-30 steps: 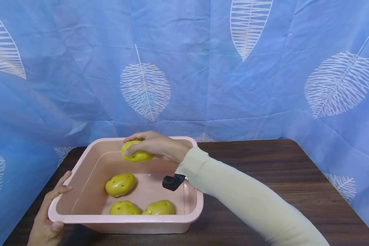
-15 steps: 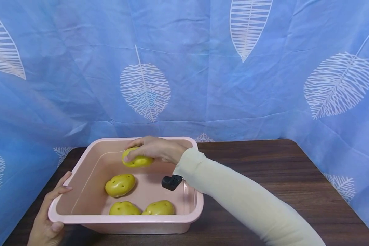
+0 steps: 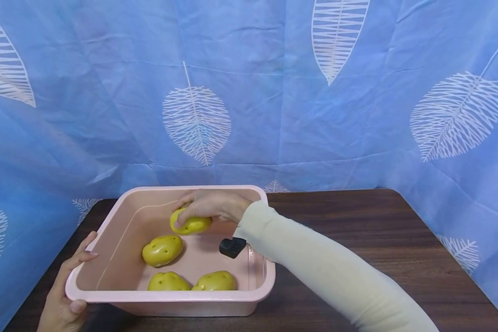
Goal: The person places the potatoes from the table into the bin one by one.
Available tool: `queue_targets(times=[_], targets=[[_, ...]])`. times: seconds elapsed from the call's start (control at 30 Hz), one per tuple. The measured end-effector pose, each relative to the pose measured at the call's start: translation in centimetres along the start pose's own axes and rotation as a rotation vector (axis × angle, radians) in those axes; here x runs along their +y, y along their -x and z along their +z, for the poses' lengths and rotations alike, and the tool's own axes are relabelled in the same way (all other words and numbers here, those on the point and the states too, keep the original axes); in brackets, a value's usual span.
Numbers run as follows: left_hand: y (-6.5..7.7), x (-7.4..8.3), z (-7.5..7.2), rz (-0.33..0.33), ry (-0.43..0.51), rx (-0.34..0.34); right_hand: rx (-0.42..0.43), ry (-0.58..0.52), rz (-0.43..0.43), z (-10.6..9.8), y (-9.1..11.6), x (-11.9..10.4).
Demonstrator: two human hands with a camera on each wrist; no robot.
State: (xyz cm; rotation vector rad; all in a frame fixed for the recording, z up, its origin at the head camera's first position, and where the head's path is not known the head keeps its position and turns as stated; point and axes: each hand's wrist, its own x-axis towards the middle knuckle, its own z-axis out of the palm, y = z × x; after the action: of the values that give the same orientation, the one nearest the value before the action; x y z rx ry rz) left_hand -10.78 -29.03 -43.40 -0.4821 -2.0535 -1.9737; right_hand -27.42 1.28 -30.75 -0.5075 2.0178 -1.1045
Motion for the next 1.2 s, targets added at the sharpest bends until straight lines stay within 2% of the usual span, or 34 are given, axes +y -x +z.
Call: queue_targets(times=[0.2, 0.4, 0.8, 1.0, 1.2], targets=[[0.15, -0.19, -0.05, -0.001, 0.018, -0.003, -0.011, 0.043, -0.016, 0.0, 0.02, 0.12], [0.12, -0.22, 0.07, 0.021, 0.008, -0.002, 0.009, 0.065, 0.011, 0.16, -0.32, 0.28], [0.15, -0.51, -0.19, 0.035, -0.014, -0.01, 0.019, 0.046, 0.002, 0.56, -0.4, 0.29], [0.22, -0.37, -0.15, 0.012, -0.007, -0.012, 0.032, 0.073, 0.008, 0.3, 0.11, 0.28], [0.25, -0.38, -0.03, 0.027, -0.024, -0.007, 0.053, 0.088, 0.0, 0.27, 0.07, -0.08]])
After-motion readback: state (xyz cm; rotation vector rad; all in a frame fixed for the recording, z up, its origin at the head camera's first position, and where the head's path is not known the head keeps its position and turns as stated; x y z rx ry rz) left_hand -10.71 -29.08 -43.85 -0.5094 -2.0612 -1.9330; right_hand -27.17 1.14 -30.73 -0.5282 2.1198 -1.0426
